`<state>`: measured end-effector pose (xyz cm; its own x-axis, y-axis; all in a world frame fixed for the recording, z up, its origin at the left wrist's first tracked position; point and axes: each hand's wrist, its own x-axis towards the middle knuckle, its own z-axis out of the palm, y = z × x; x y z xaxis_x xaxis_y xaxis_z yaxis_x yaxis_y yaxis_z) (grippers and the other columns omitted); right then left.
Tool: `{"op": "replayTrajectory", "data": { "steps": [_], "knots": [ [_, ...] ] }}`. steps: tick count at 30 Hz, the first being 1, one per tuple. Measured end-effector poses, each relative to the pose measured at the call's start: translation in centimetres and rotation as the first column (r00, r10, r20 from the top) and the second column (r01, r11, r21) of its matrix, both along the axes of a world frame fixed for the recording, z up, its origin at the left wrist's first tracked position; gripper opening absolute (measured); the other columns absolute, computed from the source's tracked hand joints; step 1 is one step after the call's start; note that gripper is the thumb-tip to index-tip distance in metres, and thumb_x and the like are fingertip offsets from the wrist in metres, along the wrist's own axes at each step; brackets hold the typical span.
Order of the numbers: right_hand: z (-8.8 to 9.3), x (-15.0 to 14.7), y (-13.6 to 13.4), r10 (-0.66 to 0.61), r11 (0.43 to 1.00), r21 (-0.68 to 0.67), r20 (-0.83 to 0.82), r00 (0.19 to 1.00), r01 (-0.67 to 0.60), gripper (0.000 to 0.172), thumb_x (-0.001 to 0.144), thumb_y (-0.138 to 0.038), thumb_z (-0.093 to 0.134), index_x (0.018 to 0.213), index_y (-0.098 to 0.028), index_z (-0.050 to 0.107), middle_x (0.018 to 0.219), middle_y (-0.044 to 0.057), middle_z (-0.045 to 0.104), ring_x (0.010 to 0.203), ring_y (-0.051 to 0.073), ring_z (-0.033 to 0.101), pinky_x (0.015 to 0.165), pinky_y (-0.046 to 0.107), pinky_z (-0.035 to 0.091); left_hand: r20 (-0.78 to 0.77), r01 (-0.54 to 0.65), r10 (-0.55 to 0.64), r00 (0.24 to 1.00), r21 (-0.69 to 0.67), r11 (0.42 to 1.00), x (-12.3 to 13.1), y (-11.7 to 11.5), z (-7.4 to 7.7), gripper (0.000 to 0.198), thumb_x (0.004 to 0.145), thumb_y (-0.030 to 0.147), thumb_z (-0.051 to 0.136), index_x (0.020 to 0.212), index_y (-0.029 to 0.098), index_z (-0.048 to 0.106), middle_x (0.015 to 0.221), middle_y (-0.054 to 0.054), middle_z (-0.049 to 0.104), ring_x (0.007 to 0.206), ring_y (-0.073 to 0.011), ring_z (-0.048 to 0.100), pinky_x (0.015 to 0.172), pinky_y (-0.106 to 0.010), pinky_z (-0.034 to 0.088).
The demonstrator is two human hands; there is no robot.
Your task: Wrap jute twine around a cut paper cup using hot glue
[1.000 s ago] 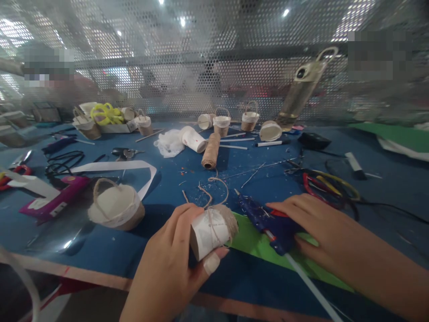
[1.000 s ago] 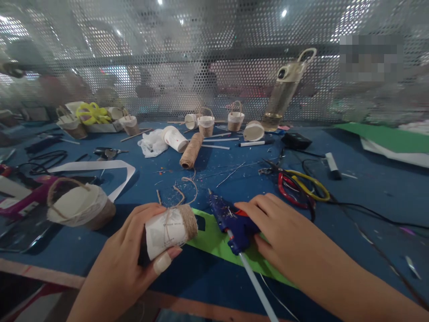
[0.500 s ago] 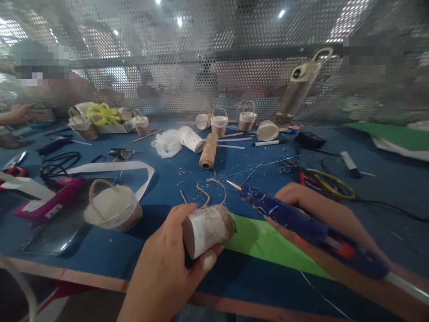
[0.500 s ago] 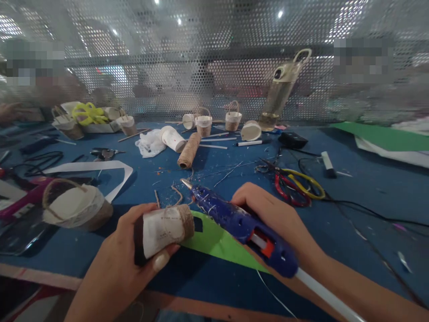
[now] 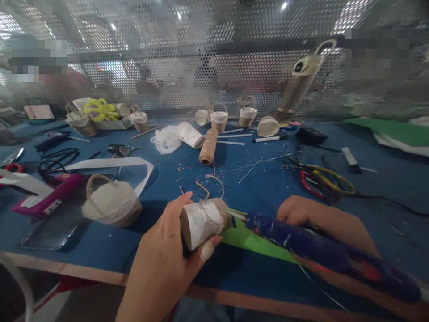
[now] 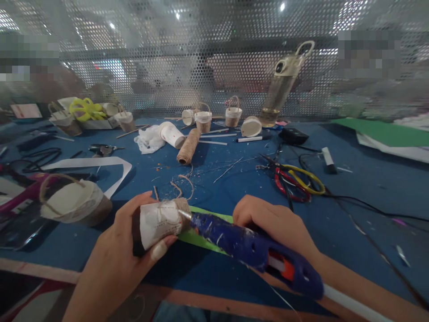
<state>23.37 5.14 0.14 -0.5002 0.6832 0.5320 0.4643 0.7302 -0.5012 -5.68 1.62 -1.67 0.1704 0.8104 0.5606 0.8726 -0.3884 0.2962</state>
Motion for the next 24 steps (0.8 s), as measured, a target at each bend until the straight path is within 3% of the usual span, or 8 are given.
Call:
{"op": "replayTrajectory", "data": {
  "steps": [3,6,10,14,24],
  "knots": [
    [0.1,-0.4,-0.3,0.034,0.996,0.084,0.013,0.999,-0.035,0.015,0.101,-0.024,0.052,0.087,-0.03,0.05,0.076,-0.004,0.059,0.064,0.014,0.062,0.057,0.028,0.044,0.027,0.011,-0.011,1.0,-0.015,1.0,0.1,0.0,0.1,0.047,0.103,0.059,0.052,0.134,0.025,0.045,0.124,-0.012,0.071,0.1,-0.0263,0.078,0.076,-0.034,0.065],
    [0.0,-0.7,-0.4,-0.012,0.988,0.157,0.064,0.998,0.002,0.023,0.104,-0.019,0.046,0.084,-0.029,0.048,0.073,-0.005,0.057,0.061,0.013,0.059,0.056,0.027,0.042,0.023,0.018,-0.018,1.0,-0.025,1.0,0.1,0.1,0.1,0.043,0.103,0.058,0.053,0.13,0.026,0.046,0.122,-0.011,0.071,0.098,-0.026,0.077,0.075,-0.035,0.065],
    [-0.6,-0.7,-0.2,-0.06,0.98,0.197,0.126,0.99,0.034,0.025,0.101,-0.012,0.044,0.081,-0.028,0.046,0.071,-0.005,0.055,0.058,0.012,0.056,0.054,0.028,0.037,0.01,0.017,-0.017,1.0,-0.018,1.0,0.0,0.1,0.1,0.045,0.104,0.059,0.051,0.132,0.024,0.045,0.123,-0.012,0.07,0.102,-0.0265,0.076,0.078,-0.035,0.064],
    [-1.5,-0.2,0.3,-0.091,0.966,0.255,0.177,0.98,0.043,0.028,0.106,-0.02,0.043,0.079,-0.027,0.047,0.07,-0.006,0.054,0.054,0.011,0.052,0.051,0.029,0.031,-0.007,0.029,-0.029,1.0,0.002,1.0,0.0,0.1,0.1,0.048,0.104,0.061,0.048,0.133,0.023,0.045,0.121,-0.011,0.07,0.103,-0.0264,0.076,0.082,-0.036,0.064],
    [-1.4,-0.2,0.2,-0.132,0.953,0.296,0.216,0.967,0.064,0.026,0.106,-0.023,0.042,0.08,-0.028,0.045,0.069,-0.006,0.053,0.054,0.013,0.053,0.05,0.028,0.033,0.003,0.046,-0.046,0.999,-0.018,0.999,-0.1,0.2,-0.4,0.06,0.099,0.065,0.055,0.14,0.023,0.042,0.132,-0.014,0.065,0.114,-0.0314,0.073,0.082,-0.039,0.065]
  ]
}}
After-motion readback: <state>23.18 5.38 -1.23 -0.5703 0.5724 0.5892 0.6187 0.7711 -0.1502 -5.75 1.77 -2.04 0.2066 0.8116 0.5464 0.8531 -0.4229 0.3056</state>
